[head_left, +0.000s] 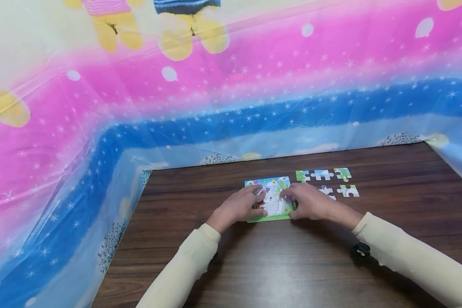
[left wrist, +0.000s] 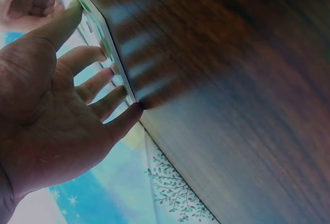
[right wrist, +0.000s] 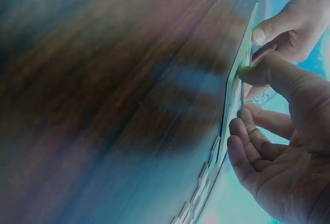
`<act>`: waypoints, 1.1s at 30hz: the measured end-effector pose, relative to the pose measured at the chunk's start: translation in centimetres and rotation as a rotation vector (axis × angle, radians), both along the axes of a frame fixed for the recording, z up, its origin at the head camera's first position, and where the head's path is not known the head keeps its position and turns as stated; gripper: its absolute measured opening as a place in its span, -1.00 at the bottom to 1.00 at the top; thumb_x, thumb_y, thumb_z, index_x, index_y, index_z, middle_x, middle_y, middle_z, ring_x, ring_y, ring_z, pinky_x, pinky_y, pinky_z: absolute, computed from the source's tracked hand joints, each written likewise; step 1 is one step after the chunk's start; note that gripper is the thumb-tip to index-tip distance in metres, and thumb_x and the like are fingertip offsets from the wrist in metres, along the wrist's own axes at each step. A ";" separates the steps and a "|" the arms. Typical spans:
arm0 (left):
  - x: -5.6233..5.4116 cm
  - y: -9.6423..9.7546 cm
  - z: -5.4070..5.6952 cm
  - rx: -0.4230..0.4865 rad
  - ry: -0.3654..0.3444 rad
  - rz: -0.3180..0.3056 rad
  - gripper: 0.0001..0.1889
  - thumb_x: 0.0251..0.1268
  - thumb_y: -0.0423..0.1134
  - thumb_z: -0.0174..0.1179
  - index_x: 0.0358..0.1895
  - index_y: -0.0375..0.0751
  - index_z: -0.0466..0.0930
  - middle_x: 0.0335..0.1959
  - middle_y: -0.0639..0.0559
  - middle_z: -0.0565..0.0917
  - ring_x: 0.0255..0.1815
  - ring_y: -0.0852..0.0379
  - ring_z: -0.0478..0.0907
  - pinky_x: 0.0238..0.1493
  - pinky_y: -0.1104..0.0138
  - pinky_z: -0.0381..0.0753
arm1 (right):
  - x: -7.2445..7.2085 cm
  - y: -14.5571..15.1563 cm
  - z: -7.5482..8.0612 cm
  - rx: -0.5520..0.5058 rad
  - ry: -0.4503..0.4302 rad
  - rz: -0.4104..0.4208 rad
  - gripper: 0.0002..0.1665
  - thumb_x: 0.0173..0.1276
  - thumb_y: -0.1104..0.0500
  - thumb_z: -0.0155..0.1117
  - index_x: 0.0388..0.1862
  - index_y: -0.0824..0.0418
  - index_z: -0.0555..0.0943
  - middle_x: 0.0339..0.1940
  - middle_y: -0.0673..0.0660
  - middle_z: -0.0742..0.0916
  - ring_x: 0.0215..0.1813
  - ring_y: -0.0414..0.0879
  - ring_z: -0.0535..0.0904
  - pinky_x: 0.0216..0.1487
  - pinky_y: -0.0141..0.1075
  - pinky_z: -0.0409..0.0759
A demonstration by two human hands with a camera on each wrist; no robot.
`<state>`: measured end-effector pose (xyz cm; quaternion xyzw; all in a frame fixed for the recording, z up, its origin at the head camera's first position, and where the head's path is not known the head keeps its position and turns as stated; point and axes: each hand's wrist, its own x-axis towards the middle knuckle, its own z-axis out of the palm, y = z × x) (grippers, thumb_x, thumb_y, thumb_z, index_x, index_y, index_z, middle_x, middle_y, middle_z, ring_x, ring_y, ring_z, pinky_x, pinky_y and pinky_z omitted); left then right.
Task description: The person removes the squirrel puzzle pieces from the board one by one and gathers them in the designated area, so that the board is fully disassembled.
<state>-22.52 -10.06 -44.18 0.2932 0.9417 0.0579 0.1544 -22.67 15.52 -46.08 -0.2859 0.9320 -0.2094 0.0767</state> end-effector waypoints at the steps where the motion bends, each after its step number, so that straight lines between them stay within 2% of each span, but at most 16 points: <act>1: 0.0 0.0 0.0 -0.002 -0.002 0.000 -0.26 0.61 0.16 0.15 0.70 0.00 0.19 0.77 0.00 0.10 0.77 -0.05 0.09 0.67 0.02 0.30 | 0.0 0.1 0.0 -0.003 0.006 0.003 -0.26 0.05 0.14 0.65 0.29 0.15 0.70 -0.16 0.01 0.70 -0.27 -0.17 0.49 -0.29 -0.32 0.50; 6: -0.1 0.3 0.2 -0.012 -0.003 -0.008 -0.25 0.60 0.17 0.15 0.70 0.02 0.18 0.77 0.00 0.10 0.77 -0.05 0.10 0.67 0.00 0.31 | 0.1 0.6 -0.1 -0.020 0.046 0.019 -0.26 0.06 0.13 0.67 0.30 0.13 0.70 -0.16 0.00 0.72 -0.28 -0.19 0.51 -0.30 -0.35 0.51; 13: -0.2 0.5 0.4 -0.007 0.005 -0.008 -0.24 0.60 0.18 0.14 0.70 0.03 0.16 0.77 0.00 0.09 0.77 -0.04 0.09 0.67 0.00 0.29 | 0.0 1.1 0.2 -0.026 0.050 0.033 -0.28 0.12 0.11 0.67 0.31 0.10 0.70 -0.12 0.00 0.73 -0.24 -0.18 0.55 -0.27 -0.33 0.52; 20: -0.4 0.4 0.3 0.013 -0.005 -0.011 -0.24 0.60 0.18 0.15 0.70 0.04 0.17 0.77 0.01 0.09 0.77 -0.07 0.08 0.66 -0.05 0.30 | 0.5 1.9 0.9 -0.013 0.066 0.014 -0.32 0.17 0.07 0.64 0.31 0.09 0.70 -0.09 -0.01 0.73 -0.19 -0.17 0.57 -0.21 -0.27 0.54; 25: -0.5 -0.2 0.4 0.034 -0.045 0.006 -0.24 0.56 0.19 0.20 0.69 0.10 0.20 0.77 0.04 0.10 0.78 -0.14 0.06 0.65 -0.15 0.27 | 1.2 4.3 1.4 0.014 0.087 -0.016 -0.32 0.22 0.08 0.61 0.35 0.08 0.68 -0.04 -0.01 0.71 -0.14 -0.15 0.55 -0.17 -0.24 0.54; 28: -0.8 -0.8 0.2 0.070 -0.081 0.005 -0.23 0.55 0.17 0.22 0.70 0.11 0.18 0.78 0.06 0.08 0.79 -0.15 0.00 0.68 -0.23 0.15 | 1.6 6.4 1.5 0.015 0.097 -0.027 -0.33 0.23 0.11 0.60 0.36 0.08 0.68 0.01 0.01 0.70 -0.08 -0.11 0.58 -0.13 -0.20 0.59; 33: -1.5 -2.0 -0.2 0.163 -0.159 -0.016 -0.21 0.56 0.15 0.21 0.72 0.14 0.12 0.80 0.10 -0.01 0.82 -0.12 -0.12 0.71 -0.29 -0.04 | 1.9 10.2 1.5 0.011 0.120 -0.059 -0.34 0.21 0.18 0.61 0.33 0.08 0.68 -0.01 0.01 0.70 -0.11 -0.12 0.58 -0.22 -0.27 0.56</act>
